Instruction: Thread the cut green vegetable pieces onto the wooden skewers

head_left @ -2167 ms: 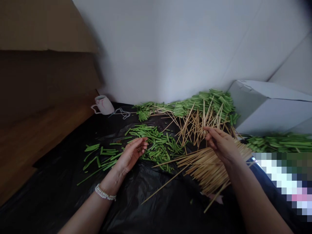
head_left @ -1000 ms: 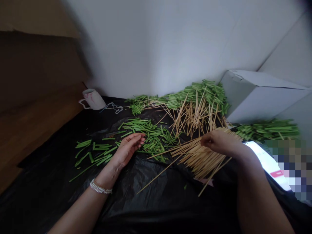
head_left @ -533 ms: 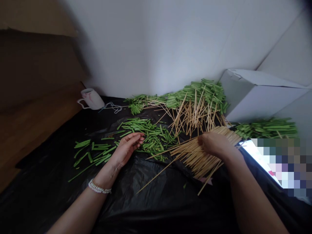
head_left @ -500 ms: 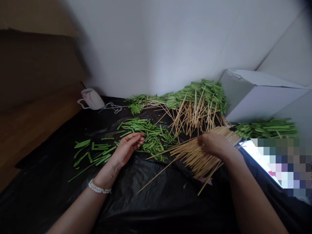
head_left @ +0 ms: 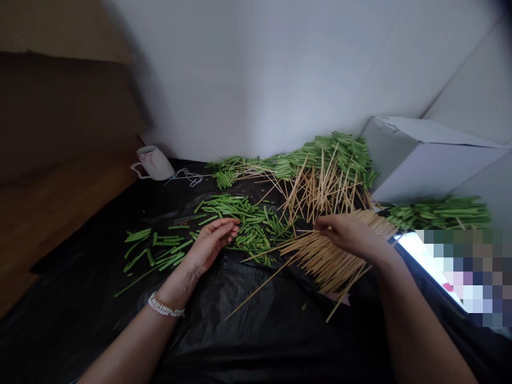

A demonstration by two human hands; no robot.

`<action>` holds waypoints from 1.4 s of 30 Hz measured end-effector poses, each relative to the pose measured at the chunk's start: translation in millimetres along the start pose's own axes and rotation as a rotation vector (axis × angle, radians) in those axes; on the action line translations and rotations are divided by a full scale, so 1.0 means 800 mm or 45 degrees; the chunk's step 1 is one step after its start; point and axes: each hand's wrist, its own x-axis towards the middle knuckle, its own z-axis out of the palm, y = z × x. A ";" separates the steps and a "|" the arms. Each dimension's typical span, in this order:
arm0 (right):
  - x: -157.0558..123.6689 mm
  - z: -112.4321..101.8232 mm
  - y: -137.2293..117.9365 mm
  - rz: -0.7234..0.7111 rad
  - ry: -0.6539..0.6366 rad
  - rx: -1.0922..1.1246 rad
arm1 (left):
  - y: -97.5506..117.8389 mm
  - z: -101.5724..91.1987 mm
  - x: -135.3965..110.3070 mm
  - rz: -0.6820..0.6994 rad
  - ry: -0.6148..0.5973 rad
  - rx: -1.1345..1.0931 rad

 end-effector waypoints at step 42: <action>0.009 0.057 -0.106 -0.500 0.394 -0.332 | -0.011 0.024 -0.027 0.365 -0.347 1.023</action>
